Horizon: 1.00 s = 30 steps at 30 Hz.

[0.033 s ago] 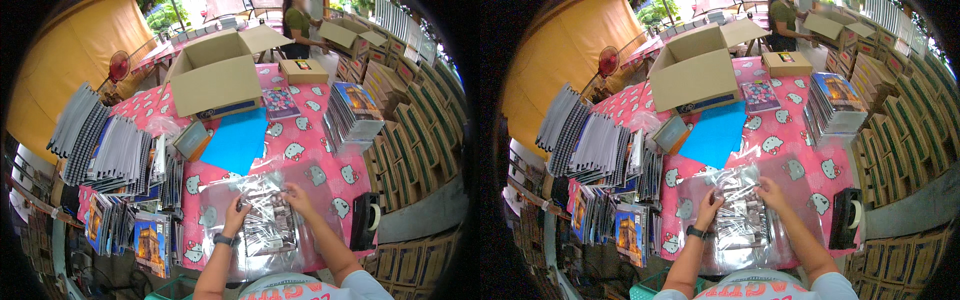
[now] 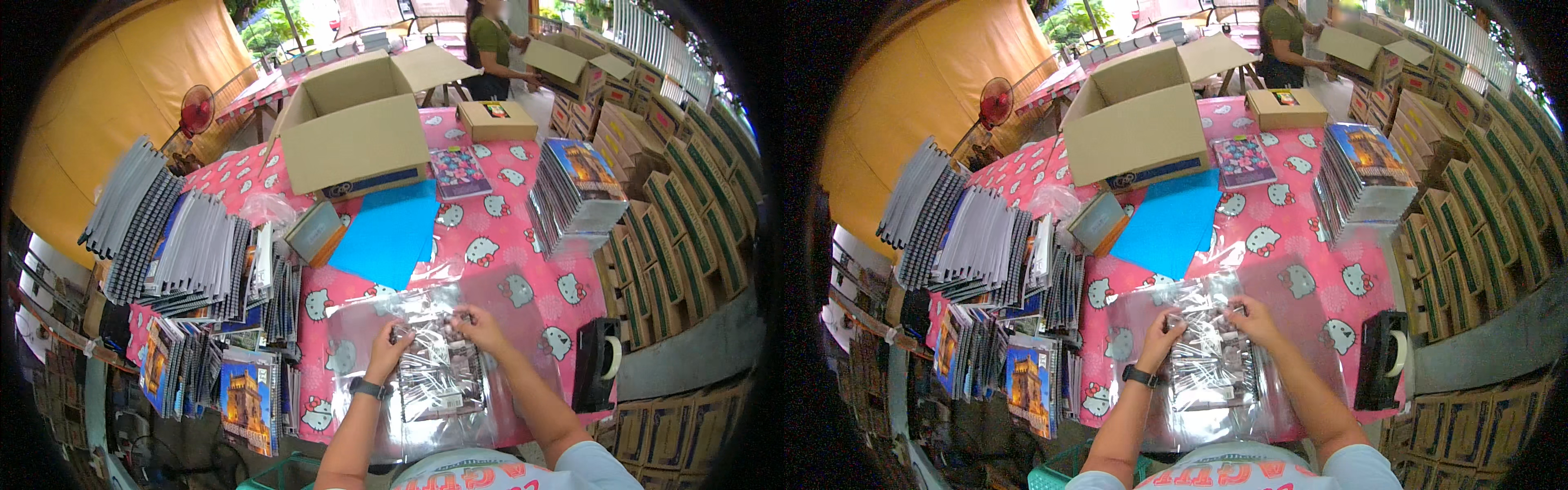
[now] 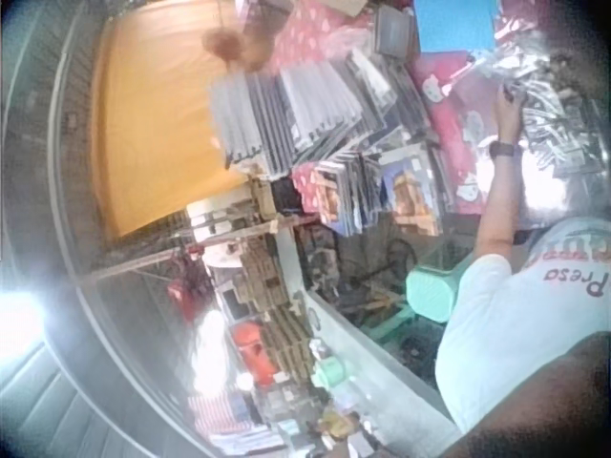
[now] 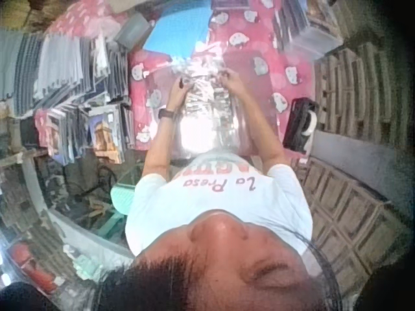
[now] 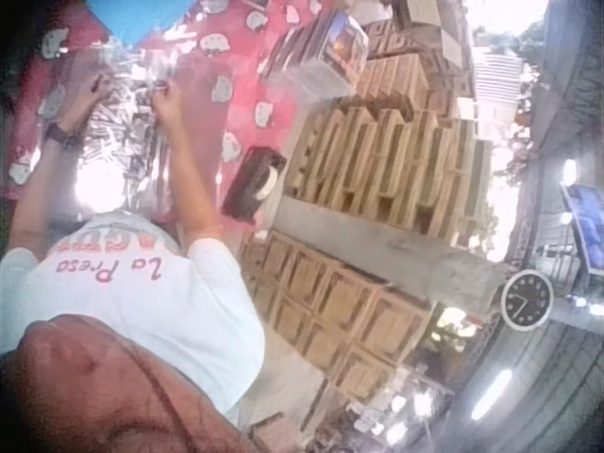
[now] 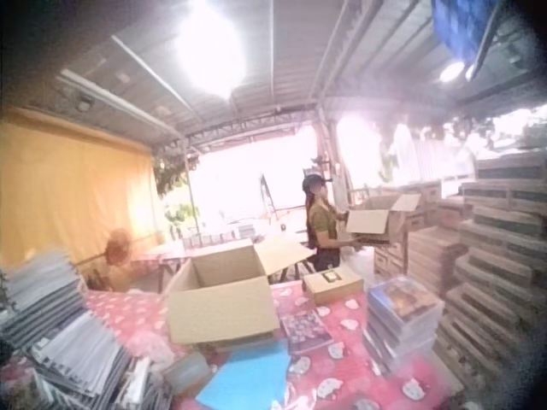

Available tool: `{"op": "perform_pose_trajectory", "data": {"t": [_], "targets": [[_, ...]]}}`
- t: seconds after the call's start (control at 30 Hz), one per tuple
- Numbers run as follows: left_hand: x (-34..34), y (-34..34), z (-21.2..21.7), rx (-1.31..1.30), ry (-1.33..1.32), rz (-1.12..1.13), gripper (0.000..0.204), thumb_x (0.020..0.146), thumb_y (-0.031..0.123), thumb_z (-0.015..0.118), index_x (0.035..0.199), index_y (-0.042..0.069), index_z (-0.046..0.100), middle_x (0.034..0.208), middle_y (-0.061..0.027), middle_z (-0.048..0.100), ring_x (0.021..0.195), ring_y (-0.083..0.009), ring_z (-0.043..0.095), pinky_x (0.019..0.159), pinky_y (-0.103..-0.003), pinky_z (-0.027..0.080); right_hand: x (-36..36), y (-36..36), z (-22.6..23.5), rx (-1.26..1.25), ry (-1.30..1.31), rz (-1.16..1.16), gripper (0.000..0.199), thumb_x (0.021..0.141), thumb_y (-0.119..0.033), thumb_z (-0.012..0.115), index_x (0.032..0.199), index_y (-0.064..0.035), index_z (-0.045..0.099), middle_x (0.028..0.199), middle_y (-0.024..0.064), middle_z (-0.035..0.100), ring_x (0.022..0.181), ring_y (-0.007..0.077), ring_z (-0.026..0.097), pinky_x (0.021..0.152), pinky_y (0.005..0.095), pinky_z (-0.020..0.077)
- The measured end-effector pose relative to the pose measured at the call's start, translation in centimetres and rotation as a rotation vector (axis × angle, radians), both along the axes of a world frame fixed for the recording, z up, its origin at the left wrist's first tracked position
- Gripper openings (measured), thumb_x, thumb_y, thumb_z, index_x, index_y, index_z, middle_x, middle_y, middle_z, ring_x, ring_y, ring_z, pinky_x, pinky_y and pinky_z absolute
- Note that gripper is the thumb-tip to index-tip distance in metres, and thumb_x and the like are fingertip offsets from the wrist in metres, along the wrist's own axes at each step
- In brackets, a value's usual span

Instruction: The person places a stack of notebooks into a clear plastic bag and uses tape to seal the bag.

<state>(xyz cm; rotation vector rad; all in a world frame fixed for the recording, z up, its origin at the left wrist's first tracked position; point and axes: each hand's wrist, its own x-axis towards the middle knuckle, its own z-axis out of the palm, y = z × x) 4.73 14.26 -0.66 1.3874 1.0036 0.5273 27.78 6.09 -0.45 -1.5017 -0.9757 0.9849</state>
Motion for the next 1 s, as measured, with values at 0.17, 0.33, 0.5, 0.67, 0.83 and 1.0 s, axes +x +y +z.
{"op": "perform_pose_trajectory", "data": {"t": [0.17, 0.33, 0.5, 0.67, 0.83, 1.0], "targets": [[0.3, 1.2, -1.0, 0.190, -0.214, 0.152, 0.046, 0.075, 0.023, 0.072, 0.114, 0.004, 0.055, 0.103, -0.0082, 0.060, 0.098, -0.0154, 0.055, 0.083, -0.029, 0.042, 0.6, 1.2, -0.2, -0.046, 0.243, 0.127, 0.035, 0.079, -0.018, 0.067, 0.109, -0.0006, 0.058, 0.094, 0.0063, 0.063, 0.085, 0.0125, 0.057, 0.075, 0.0267, 0.0454], [0.0, 2.0, 0.7, 0.588, 0.110, 0.013, 0.040, 0.071, 0.031, 0.075, 0.100, 0.006, 0.063, 0.086, -0.0039, 0.064, 0.081, -0.0123, 0.055, 0.069, -0.029, 0.042, 0.7, 1.2, 1.2, -0.144, -0.019, 0.185, 0.032, 0.079, -0.020, 0.068, 0.103, 0.0005, 0.061, 0.088, 0.0034, 0.063, 0.077, 0.0090, 0.056, 0.069, 0.0243, 0.0453], [-0.2, 1.4, 0.5, 0.155, -0.069, 0.009, 0.028, 0.079, 0.026, 0.068, 0.093, 0.002, 0.065, 0.082, 0.0002, 0.063, 0.074, -0.0074, 0.054, 0.065, -0.024, 0.042, 1.0, 1.3, 1.2, -0.076, -0.077, 0.207, 0.024, 0.079, -0.023, 0.068, 0.091, -0.0017, 0.066, 0.072, -0.0013, 0.060, 0.065, 0.0045, 0.050, 0.057, 0.0228, 0.0405], [1.3, 2.7, 1.5, 0.038, -0.008, 0.032, 0.029, 0.078, 0.030, 0.068, 0.071, 0.003, 0.067, 0.062, 0.0022, 0.056, 0.059, -0.0056, 0.046, 0.053, -0.024, 0.036, 2.2, 3.3, 0.0, -0.105, -0.211, 0.271, 0.022, 0.080, -0.024, 0.064, 0.077, -0.0018, 0.066, 0.065, -0.0010, 0.058, 0.061, 0.0060, 0.047, 0.054, 0.0244, 0.0375], [1.4, 6.3, -1.0, -0.187, 0.144, -0.074, 0.023, 0.072, 0.023, 0.071, 0.064, 0.002, 0.066, 0.058, -0.0006, 0.058, 0.055, -0.0088, 0.049, 0.051, -0.025, 0.038, 2.2, 5.6, 2.1, -0.330, -0.047, 0.392, 0.020, 0.079, -0.019, 0.064, 0.074, 0.0003, 0.063, 0.061, -0.0010, 0.054, 0.059, 0.0077, 0.048, 0.057, 0.0250, 0.0392], [2.7, 8.1, 0.6, -0.043, 0.274, -0.281, 0.015, 0.066, 0.015, 0.073, 0.072, 0.002, 0.070, 0.066, -0.0057, 0.064, 0.060, -0.0114, 0.056, 0.057, -0.028, 0.045, 1.0, 6.2, 3.3, 0.288, -0.930, 0.225, 0.017, 0.080, -0.019, 0.062, 0.082, -0.0022, 0.063, 0.074, 0.0097, 0.060, 0.071, 0.0257, 0.059, 0.066, 0.0378, 0.0456]]}}
